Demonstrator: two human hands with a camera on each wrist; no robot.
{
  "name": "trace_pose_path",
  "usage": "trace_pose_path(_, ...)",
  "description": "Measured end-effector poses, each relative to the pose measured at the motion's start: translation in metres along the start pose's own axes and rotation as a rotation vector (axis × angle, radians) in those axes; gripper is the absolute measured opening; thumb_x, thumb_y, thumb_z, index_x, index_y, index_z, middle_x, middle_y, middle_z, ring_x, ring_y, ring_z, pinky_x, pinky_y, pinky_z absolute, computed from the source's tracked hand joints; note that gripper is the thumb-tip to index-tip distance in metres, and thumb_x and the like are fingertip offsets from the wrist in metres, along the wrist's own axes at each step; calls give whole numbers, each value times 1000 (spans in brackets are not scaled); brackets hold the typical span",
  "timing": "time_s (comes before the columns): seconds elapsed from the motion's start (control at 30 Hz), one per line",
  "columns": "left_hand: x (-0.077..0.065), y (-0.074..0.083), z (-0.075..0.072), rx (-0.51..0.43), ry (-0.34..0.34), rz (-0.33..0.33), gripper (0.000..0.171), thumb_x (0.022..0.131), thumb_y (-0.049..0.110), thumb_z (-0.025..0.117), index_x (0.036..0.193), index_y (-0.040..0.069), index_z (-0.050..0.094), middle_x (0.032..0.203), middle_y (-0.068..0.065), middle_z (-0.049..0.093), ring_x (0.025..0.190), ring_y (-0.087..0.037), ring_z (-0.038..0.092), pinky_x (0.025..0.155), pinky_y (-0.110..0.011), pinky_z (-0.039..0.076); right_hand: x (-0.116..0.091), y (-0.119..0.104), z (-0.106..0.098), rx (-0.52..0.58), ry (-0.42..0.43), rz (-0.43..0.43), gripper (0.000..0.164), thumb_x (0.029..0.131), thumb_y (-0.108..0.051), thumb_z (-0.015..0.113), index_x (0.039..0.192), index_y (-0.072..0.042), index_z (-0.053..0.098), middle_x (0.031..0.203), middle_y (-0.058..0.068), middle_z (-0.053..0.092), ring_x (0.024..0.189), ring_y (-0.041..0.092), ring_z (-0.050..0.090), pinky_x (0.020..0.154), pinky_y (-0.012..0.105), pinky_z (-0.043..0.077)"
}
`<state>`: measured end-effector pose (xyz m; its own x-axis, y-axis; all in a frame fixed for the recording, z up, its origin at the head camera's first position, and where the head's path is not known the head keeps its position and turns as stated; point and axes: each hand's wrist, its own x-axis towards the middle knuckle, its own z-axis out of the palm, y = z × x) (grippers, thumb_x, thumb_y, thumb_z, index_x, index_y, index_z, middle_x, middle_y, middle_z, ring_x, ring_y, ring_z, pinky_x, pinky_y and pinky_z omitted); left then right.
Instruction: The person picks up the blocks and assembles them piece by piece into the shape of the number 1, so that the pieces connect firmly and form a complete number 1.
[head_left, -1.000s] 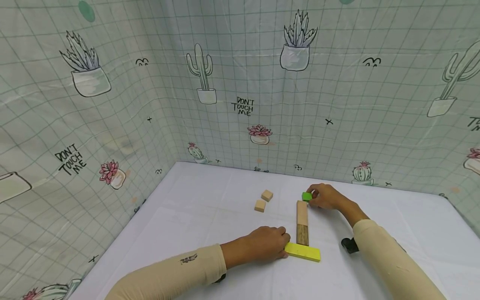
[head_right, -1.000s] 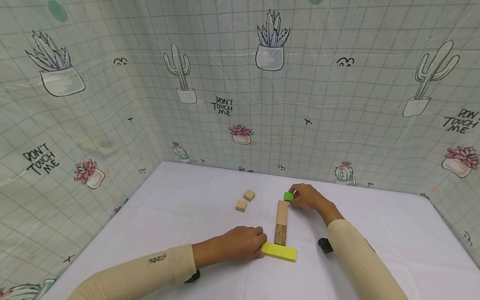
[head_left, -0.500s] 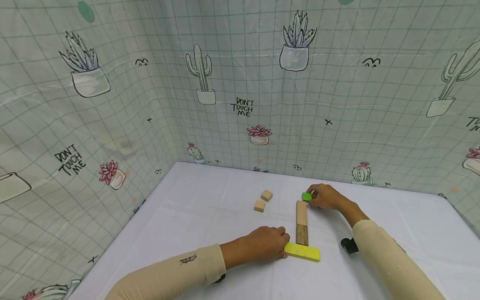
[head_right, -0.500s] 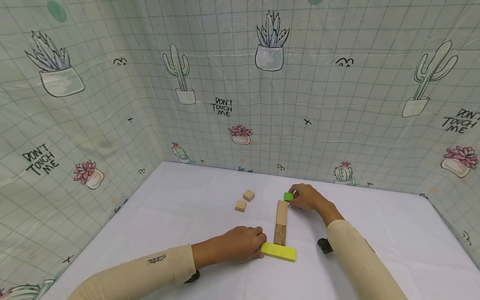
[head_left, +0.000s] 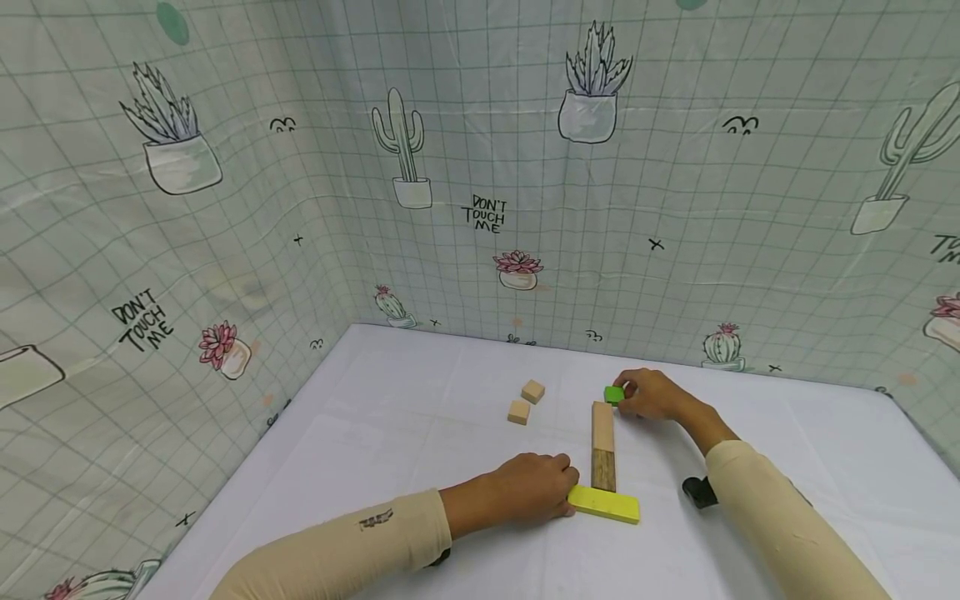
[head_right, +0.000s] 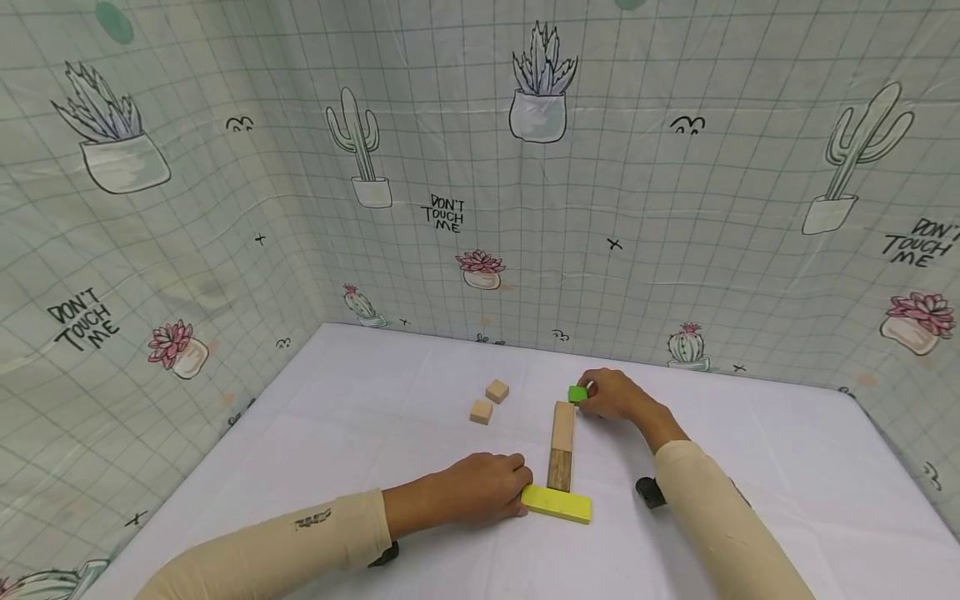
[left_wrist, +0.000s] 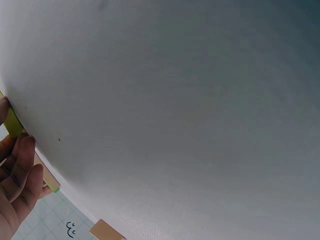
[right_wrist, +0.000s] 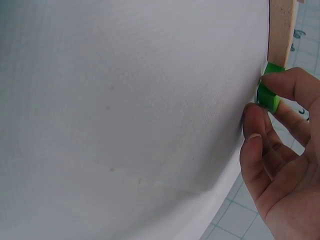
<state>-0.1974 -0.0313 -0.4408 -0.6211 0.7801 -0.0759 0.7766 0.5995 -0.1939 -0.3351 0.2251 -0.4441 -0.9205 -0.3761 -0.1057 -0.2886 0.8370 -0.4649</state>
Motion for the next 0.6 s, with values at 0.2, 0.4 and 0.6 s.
trace_pose_path(0.2, 0, 0, -1, -12, -8, -3, 33, 97, 48, 63, 113, 19, 66, 96, 9, 61, 73, 1, 49, 66, -16, 46, 0, 2, 1, 10, 6, -3, 32, 86, -11, 70, 115, 0, 66, 99, 17, 66, 80, 21, 60, 70, 36, 52)
trace_pose_path(0.4, 0, 0, -1, -11, -2, -1, 34, 97, 48, 63, 114, 19, 67, 97, 8, 62, 74, 1, 49, 66, -16, 46, 0, 2, 1, 6, 7, -7, 32, 86, -11, 70, 115, 0, 65, 99, 17, 66, 81, 22, 59, 70, 36, 52)
trace_pose_path(0.6, 0, 0, 0, -7, -6, -1, 34, 97, 48, 63, 114, 19, 66, 97, 9, 62, 74, 1, 49, 67, -15, 46, 1, 4, 3, 4, 7, 4, 31, 86, -12, 71, 115, -1, 66, 99, 15, 65, 82, 21, 59, 72, 36, 52)
